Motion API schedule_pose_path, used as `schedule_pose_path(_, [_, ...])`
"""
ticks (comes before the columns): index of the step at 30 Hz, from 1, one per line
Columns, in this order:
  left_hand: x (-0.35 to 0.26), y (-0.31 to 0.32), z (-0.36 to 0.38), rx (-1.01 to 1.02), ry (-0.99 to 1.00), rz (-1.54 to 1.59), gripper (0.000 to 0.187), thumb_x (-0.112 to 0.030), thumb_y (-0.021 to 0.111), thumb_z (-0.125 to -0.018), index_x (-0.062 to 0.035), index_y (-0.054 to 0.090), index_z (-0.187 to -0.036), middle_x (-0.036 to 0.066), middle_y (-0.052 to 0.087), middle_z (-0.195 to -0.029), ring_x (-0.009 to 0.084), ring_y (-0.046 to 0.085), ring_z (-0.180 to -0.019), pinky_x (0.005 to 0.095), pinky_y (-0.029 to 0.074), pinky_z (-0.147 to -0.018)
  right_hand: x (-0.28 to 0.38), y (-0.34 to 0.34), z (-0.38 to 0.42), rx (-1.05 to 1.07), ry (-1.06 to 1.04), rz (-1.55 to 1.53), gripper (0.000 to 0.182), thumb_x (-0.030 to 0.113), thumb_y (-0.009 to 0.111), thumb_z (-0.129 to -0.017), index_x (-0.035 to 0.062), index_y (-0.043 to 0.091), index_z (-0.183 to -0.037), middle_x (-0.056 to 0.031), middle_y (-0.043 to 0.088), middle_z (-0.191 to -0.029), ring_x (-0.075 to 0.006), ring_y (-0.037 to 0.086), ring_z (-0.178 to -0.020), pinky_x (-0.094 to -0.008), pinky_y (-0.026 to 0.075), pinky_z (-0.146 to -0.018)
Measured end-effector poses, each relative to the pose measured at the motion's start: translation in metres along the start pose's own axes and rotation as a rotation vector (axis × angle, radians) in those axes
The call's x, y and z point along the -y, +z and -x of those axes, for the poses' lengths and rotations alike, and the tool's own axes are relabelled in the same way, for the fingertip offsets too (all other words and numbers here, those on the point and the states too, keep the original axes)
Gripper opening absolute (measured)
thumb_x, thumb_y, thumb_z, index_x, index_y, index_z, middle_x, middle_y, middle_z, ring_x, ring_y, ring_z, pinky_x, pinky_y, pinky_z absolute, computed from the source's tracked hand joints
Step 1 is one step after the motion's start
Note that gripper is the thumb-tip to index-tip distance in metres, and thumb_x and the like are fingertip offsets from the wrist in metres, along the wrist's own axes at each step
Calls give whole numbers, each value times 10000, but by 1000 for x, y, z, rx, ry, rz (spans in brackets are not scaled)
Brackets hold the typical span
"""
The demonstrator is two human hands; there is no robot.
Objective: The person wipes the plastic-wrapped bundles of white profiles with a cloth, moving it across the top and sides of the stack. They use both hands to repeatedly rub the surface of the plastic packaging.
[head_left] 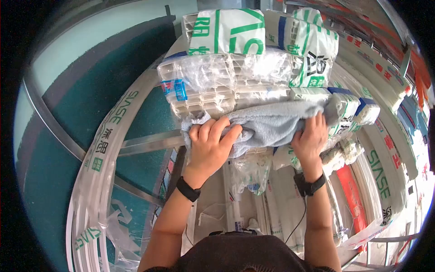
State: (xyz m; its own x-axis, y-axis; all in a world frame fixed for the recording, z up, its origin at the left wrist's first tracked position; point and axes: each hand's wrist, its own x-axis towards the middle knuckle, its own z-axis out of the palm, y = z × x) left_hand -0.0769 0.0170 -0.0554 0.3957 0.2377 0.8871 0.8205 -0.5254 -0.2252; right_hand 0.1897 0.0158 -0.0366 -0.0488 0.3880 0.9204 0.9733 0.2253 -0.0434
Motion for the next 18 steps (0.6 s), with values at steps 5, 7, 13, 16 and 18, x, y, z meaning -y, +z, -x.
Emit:
schedule_pose_path(5, [0, 2, 5, -68, 22, 71, 360, -61, 682, -687, -236, 647, -999, -28, 516, -1111, 217, 453, -1063, 422, 276, -923, 4, -8, 28, 127, 47, -81, 331, 35, 554, -579, 13, 542, -910, -181, 508, -886, -400, 515, -845, -500, 416, -689])
schedule_pose_path(7, [1, 3, 9, -71, 26, 96, 349, -51, 680, -681, -238, 646, -974, -43, 527, -1095, 206, 455, -1066, 414, 276, -914, 7, -12, 32, 170, 11, -57, 324, 30, 554, -585, 9, 543, -908, -180, 514, -889, -405, 517, -847, -500, 422, -697])
schedule_pose_path(13, [-4, 4, 38, -6, 101, 18, 160, -191, 640, -801, -246, 642, -952, -63, 563, -1089, 128, 529, -980, 349, 324, -860, 4, -16, 31, 236, 30, -87, 278, 10, 571, -604, -6, 538, -880, -174, 525, -859, -404, 526, -836, -494, 435, -710])
schedule_pose_path(16, [-6, -3, 52, 133, 191, 60, 191, -174, 626, -815, -201, 651, -1003, -28, 558, -1065, 151, 540, -921, 353, 363, -819, 11, -31, 25, 418, 146, -211, 319, -15, 562, -627, -21, 578, -946, -182, 575, -896, -381, 576, -886, -448, 470, -785])
schedule_pose_path(18, [-2, -15, 44, 111, 116, 139, 229, -141, 632, -806, -185, 653, -1031, -6, 551, -1043, 174, 540, -899, 360, 374, -808, 14, -34, 12, 469, 235, -522, 379, -25, 551, -647, -15, 599, -1023, -190, 606, -957, -356, 602, -935, -404, 475, -838])
